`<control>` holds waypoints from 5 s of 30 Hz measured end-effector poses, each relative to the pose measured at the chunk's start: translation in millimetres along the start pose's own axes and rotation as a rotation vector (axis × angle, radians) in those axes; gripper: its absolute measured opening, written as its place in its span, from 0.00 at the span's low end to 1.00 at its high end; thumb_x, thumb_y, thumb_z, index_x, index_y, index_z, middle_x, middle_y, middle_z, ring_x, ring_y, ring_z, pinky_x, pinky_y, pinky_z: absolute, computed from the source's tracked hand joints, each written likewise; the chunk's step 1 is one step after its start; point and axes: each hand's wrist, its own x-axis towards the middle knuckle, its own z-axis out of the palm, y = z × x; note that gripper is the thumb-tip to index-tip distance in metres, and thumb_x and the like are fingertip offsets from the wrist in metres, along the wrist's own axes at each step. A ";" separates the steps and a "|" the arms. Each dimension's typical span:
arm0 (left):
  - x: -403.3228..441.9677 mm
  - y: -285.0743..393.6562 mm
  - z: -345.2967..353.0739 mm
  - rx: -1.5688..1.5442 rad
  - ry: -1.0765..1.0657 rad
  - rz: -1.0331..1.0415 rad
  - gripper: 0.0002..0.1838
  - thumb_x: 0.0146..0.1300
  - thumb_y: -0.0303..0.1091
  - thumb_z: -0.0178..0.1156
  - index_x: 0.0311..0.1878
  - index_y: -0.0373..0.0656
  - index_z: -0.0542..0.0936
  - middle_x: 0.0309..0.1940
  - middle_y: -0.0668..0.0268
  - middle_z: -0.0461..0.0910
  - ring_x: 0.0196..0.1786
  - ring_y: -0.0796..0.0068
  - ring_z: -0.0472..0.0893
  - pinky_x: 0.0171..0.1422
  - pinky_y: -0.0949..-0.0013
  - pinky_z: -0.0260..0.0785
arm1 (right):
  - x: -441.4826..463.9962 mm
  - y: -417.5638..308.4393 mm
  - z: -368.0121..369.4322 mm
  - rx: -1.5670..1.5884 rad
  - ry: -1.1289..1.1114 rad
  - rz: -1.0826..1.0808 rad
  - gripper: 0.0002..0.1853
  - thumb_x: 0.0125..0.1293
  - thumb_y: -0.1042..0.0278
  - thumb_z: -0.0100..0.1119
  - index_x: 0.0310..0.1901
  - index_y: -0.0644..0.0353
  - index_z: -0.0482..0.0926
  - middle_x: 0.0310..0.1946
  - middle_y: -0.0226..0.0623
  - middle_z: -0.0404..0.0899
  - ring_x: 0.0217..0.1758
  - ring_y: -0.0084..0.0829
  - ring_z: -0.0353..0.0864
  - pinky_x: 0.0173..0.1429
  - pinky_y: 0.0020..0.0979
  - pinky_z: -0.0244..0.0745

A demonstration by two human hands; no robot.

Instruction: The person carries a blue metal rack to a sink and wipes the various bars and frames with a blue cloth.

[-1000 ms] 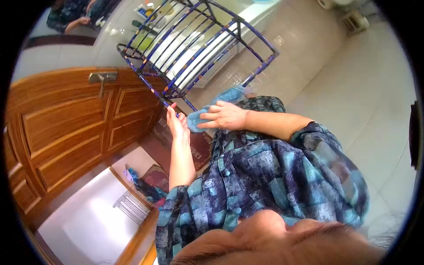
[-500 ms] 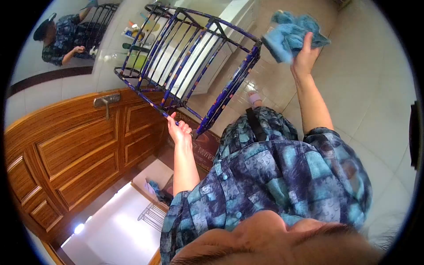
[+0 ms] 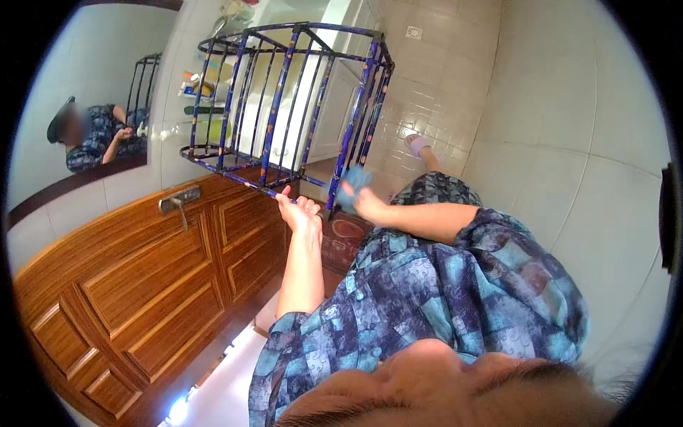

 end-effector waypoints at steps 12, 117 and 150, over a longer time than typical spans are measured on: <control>-41.7 -12.1 23.2 0.009 0.005 -0.017 0.23 0.73 0.60 0.37 0.52 0.52 0.68 0.17 0.74 0.51 0.16 0.81 0.49 0.19 0.75 0.41 | 174.9 -37.7 -208.7 0.324 0.796 -0.195 0.29 0.65 0.47 0.58 0.53 0.69 0.72 0.50 0.46 0.77 0.55 0.38 0.75 0.63 0.38 0.66; -113.2 -36.6 39.6 -0.253 -0.223 -0.107 0.32 0.72 0.62 0.37 0.74 0.70 0.43 0.15 0.77 0.56 0.12 0.88 0.54 0.15 0.82 0.44 | 208.6 -100.9 -83.0 0.380 0.208 0.532 0.32 0.72 0.38 0.37 0.58 0.60 0.71 0.54 0.39 0.77 0.55 0.40 0.78 0.58 0.47 0.76; -128.4 -40.3 33.1 -0.121 -0.216 -0.128 0.27 0.74 0.58 0.36 0.72 0.68 0.47 0.13 0.76 0.54 0.11 0.86 0.53 0.14 0.78 0.43 | 147.9 -167.4 119.8 0.161 -0.135 0.573 0.18 0.60 0.84 0.45 0.52 0.59 0.68 0.44 0.42 0.74 0.44 0.42 0.78 0.45 0.47 0.79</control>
